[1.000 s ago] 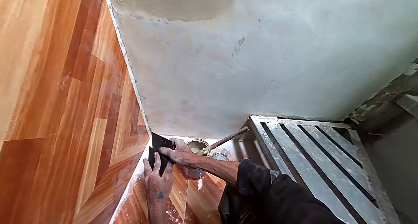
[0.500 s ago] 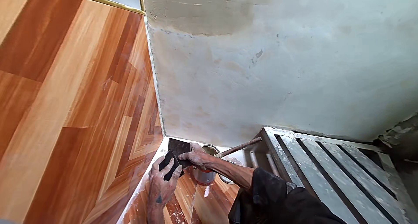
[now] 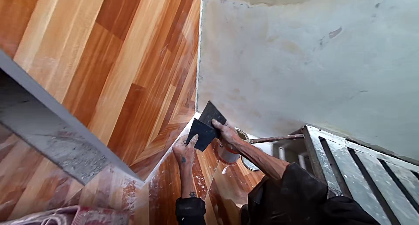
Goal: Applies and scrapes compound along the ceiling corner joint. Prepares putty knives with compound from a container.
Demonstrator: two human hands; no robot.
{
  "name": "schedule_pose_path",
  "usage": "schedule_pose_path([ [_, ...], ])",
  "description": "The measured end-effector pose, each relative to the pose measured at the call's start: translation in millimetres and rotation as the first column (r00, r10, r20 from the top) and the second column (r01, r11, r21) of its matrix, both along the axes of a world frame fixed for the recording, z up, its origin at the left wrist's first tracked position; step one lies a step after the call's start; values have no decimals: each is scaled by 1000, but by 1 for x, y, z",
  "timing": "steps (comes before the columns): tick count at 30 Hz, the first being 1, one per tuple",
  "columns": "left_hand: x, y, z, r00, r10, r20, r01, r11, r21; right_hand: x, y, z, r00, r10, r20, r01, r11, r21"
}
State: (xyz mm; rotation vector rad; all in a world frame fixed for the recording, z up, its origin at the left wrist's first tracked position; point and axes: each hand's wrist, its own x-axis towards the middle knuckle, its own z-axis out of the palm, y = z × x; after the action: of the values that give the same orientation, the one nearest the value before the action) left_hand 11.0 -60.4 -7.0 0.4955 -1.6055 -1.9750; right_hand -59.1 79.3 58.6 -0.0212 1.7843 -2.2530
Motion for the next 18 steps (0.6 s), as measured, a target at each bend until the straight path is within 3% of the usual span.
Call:
schedule_pose_path([
  [3, -3, 8, 1, 998, 29, -47, -10, 928, 373, -3, -2, -1, 1000, -15, 19, 18, 988, -153],
  [6, -7, 7, 2, 988, 139, -73, -73, 819, 569, -8, -2, 3, 999, -12, 46, 23, 969, -246],
  [8, -8, 3, 2, 979, 194, -64, -119, 794, 596, -10, 2, 5, 999, 1, 40, 9, 966, -258],
  [13, -5, 1, 6, 968, 232, -98, -128, 788, 602, -10, 5, 4, 999, -32, 14, 34, 993, -113],
  [18, -9, 20, 8, 964, 253, -79, -144, 749, 647, 4, -3, 2, 999, 3, 36, 4, 978, -207],
])
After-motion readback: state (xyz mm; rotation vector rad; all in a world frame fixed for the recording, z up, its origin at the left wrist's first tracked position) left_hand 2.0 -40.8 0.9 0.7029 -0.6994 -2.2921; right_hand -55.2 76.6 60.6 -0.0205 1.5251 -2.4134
